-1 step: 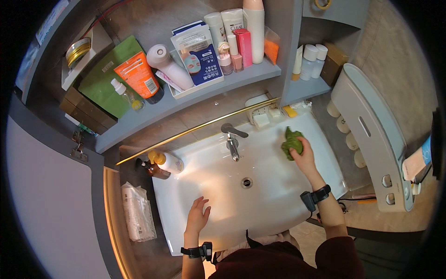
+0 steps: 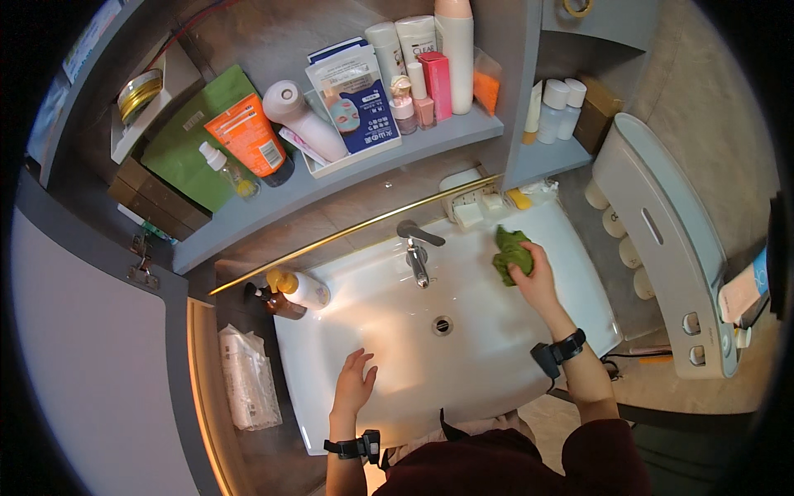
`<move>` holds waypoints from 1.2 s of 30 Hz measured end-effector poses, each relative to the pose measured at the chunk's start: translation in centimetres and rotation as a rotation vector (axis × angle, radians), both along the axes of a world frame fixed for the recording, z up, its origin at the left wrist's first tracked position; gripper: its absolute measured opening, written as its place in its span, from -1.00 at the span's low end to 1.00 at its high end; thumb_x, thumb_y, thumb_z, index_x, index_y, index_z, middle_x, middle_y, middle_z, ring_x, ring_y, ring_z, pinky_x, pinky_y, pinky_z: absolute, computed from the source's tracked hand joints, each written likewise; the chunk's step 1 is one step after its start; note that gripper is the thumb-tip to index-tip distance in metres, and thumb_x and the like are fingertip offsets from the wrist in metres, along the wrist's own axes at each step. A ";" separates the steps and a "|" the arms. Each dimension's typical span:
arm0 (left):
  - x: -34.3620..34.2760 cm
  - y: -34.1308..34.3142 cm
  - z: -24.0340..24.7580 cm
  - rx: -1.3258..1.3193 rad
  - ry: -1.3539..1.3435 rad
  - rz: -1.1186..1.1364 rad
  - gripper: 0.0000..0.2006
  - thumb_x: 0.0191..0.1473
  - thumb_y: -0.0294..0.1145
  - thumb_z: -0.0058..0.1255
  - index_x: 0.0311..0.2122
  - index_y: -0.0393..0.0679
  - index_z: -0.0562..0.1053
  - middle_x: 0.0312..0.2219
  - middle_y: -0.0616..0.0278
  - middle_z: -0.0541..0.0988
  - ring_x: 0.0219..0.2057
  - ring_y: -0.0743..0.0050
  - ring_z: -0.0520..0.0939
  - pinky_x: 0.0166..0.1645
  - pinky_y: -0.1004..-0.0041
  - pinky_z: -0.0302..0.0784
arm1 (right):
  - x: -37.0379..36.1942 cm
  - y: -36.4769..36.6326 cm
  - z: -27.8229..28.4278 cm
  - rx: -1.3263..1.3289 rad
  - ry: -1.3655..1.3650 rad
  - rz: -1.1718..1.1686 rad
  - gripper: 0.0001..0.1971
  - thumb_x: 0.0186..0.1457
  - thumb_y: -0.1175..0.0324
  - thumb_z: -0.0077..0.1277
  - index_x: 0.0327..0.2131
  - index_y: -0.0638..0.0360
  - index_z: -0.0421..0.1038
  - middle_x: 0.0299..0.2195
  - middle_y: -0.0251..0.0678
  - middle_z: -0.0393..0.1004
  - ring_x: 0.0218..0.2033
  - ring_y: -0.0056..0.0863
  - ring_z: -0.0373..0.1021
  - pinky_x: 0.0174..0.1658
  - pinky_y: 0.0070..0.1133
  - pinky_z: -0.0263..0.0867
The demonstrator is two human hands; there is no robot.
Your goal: The person cleans a bathroom sink and mirror with a cloth, wringing it out under the faucet and wiping down the faucet, sink basin, and mirror surface.
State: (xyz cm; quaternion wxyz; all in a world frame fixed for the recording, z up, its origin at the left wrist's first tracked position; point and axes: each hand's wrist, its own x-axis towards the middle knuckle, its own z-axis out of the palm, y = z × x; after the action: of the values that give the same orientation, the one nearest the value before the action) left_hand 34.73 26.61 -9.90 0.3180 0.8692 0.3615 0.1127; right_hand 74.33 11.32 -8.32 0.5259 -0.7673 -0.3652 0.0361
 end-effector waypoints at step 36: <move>3.2 0.8 0.8 0.041 -0.088 -0.096 -0.71 0.05 -0.39 0.05 -0.10 -0.19 0.43 0.00 -0.05 0.41 -0.08 -0.08 0.49 -0.03 0.19 0.45 | -11.6 12.0 0.7 -0.287 -0.297 0.239 -0.47 -0.08 0.35 0.10 0.02 0.09 0.22 -0.05 0.04 0.22 -0.07 0.07 0.26 -0.09 -0.27 0.35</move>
State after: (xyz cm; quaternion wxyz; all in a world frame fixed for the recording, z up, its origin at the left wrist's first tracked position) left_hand 37.95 27.40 -9.10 0.3207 0.8861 0.3028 0.1429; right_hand 62.78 23.35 -7.60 0.3442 -0.7823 -0.5180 0.0364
